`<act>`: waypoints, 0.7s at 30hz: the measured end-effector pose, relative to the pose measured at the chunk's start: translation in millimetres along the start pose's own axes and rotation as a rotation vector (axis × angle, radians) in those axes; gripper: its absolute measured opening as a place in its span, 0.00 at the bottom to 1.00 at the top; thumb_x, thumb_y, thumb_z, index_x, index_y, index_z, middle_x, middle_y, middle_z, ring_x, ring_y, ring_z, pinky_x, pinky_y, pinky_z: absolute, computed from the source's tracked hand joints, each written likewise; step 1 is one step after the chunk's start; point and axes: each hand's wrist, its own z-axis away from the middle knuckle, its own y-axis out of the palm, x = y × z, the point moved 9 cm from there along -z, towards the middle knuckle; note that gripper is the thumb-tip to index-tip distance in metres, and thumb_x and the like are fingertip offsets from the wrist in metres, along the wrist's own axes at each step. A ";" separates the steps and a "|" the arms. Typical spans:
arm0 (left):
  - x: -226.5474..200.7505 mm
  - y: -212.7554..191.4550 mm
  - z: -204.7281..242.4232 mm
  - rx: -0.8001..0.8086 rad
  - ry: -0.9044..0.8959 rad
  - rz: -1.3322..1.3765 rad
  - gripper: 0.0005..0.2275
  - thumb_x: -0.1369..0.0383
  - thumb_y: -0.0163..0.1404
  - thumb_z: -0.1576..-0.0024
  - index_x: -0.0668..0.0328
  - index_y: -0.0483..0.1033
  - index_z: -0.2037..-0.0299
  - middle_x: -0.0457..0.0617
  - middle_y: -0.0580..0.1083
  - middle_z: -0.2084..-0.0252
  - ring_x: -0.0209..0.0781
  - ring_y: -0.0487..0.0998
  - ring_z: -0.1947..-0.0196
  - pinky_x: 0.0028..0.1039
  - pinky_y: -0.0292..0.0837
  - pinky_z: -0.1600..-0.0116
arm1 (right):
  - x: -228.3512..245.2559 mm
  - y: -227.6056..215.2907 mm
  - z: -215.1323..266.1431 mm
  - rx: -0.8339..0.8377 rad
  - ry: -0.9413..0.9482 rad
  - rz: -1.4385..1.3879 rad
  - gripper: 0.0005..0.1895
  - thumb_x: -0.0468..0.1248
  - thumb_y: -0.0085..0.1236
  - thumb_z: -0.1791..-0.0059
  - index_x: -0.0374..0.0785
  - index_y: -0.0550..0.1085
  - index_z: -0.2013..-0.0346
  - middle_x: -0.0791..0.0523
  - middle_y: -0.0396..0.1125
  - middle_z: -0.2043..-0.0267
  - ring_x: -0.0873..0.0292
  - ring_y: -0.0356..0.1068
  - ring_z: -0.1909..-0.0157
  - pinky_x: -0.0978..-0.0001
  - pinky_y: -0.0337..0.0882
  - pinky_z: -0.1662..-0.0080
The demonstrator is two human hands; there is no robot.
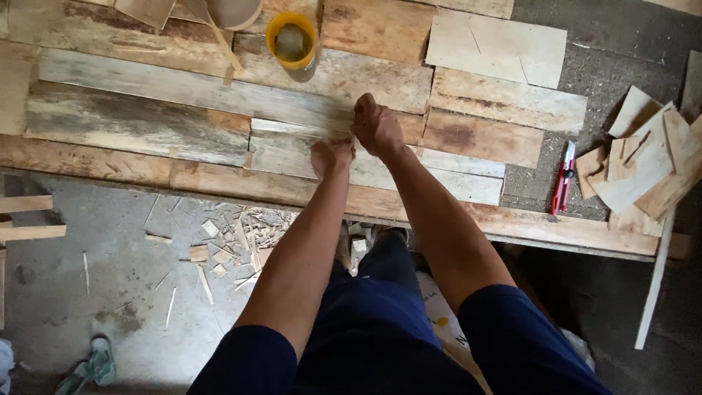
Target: The user is joining wood veneers together on a workbench using adhesive tape and a utility knife.
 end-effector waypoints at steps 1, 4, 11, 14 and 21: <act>-0.5 -0.2 0.7 -0.002 -0.008 -0.010 0.15 0.58 0.62 0.47 0.58 0.78 0.80 0.45 0.76 0.82 0.35 0.75 0.83 0.28 0.68 0.77 | 0.9 0.1 0.7 0.001 0.002 0.000 0.16 0.36 0.62 0.54 0.40 0.66 0.56 0.46 0.74 0.64 0.38 0.74 0.58 0.47 0.73 0.58; -5.4 -0.9 3.3 -0.007 -0.031 -0.041 0.17 0.56 0.63 0.48 0.57 0.77 0.82 0.44 0.75 0.83 0.35 0.75 0.84 0.28 0.67 0.78 | 0.6 3.3 0.9 0.033 0.014 -0.003 0.18 0.36 0.62 0.54 0.40 0.65 0.55 0.46 0.74 0.64 0.38 0.74 0.59 0.46 0.72 0.59; -21.5 -4.0 11.5 -0.019 -0.065 -0.103 0.20 0.53 0.64 0.49 0.57 0.75 0.84 0.43 0.74 0.84 0.35 0.74 0.85 0.28 0.67 0.78 | -1.1 7.7 -1.0 0.031 0.026 0.036 0.16 0.36 0.61 0.52 0.40 0.66 0.54 0.46 0.73 0.63 0.38 0.74 0.57 0.46 0.72 0.57; -17.5 -1.0 6.1 -0.026 -0.063 -0.135 0.20 0.51 0.64 0.49 0.57 0.76 0.83 0.44 0.75 0.83 0.36 0.75 0.84 0.29 0.67 0.77 | -2.0 11.8 -2.4 0.056 0.052 0.055 0.17 0.36 0.61 0.53 0.39 0.65 0.54 0.46 0.73 0.63 0.38 0.74 0.57 0.46 0.72 0.57; -8.4 1.5 -8.6 -0.054 -0.057 -0.232 0.21 0.46 0.61 0.50 0.57 0.78 0.80 0.46 0.76 0.83 0.39 0.77 0.83 0.32 0.69 0.76 | -10.2 5.1 -6.6 -0.150 -0.054 0.184 0.20 0.40 0.63 0.52 0.34 0.63 0.56 0.41 0.72 0.61 0.35 0.73 0.59 0.46 0.72 0.59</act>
